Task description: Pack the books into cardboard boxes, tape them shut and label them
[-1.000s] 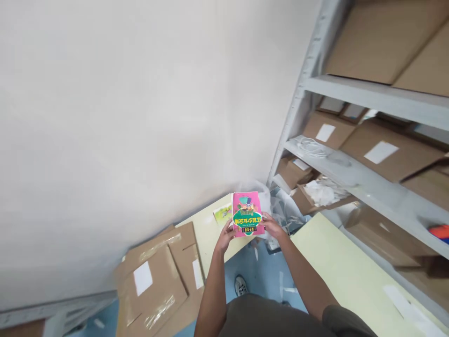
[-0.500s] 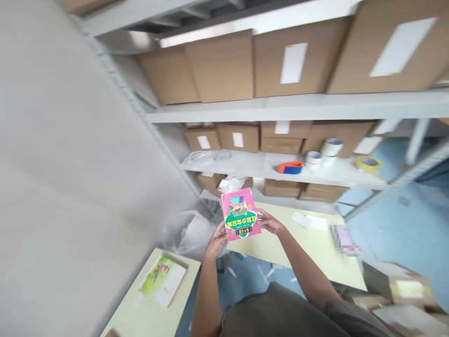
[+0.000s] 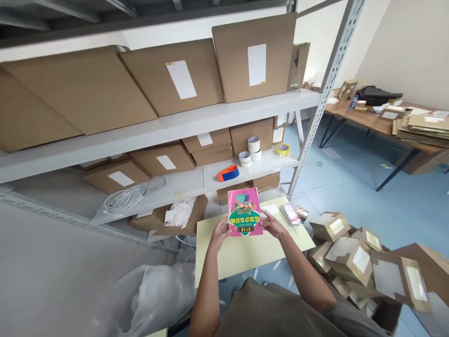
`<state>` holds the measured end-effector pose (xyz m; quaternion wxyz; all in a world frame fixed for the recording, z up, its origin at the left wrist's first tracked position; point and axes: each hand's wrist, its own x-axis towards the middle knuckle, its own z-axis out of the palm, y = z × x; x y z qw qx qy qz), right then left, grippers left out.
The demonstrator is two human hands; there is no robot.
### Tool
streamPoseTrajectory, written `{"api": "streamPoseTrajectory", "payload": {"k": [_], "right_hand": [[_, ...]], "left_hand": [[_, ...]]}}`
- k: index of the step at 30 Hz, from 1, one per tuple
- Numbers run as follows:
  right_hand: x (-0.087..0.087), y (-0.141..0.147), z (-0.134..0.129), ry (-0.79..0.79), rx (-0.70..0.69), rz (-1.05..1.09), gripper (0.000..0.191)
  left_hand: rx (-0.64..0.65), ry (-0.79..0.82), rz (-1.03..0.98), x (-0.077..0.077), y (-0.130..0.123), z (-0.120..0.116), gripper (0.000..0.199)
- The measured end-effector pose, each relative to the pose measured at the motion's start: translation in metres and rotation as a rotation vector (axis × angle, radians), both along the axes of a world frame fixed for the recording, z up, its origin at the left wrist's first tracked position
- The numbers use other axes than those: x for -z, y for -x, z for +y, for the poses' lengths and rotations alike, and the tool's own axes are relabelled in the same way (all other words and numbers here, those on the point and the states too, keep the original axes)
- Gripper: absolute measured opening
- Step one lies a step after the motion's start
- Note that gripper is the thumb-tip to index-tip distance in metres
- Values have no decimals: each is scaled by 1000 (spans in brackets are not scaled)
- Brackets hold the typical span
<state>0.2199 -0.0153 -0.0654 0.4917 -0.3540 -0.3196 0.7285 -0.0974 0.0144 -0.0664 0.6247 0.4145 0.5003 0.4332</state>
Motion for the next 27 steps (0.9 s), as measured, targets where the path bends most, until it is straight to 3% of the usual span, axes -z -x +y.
{"api": "streamPoseTrajectory", "payload": {"k": [3,5,8,12,17,21,24,27], "right_hand": [[-8,15,4,-45,80,-65,72],[-12,31,8,-90,134,-136,66],[-16,61,13,-210,167,-252,59],[-17,99,19,-382,165,-362,63],[-16,106,23,-429,91,-382,58],[-18,82,26,-193,282,-457,67],[-25,73,27,-72,108,-309,78],[-31,77,25,-84,-9,-135,74]], "left_hand": [[-195,-142,224,-9,-14,12,53],[-116,-202,254,-16,-29,14,42],[127,-171,147,-24,-55,14,57],[126,-177,90,-29,-69,16,73],[127,-223,12,-47,-34,28,72],[298,-138,-166,-62,17,39,82],[349,-78,-266,-64,46,45,87],[334,-45,-301,-59,60,46,90]]}}
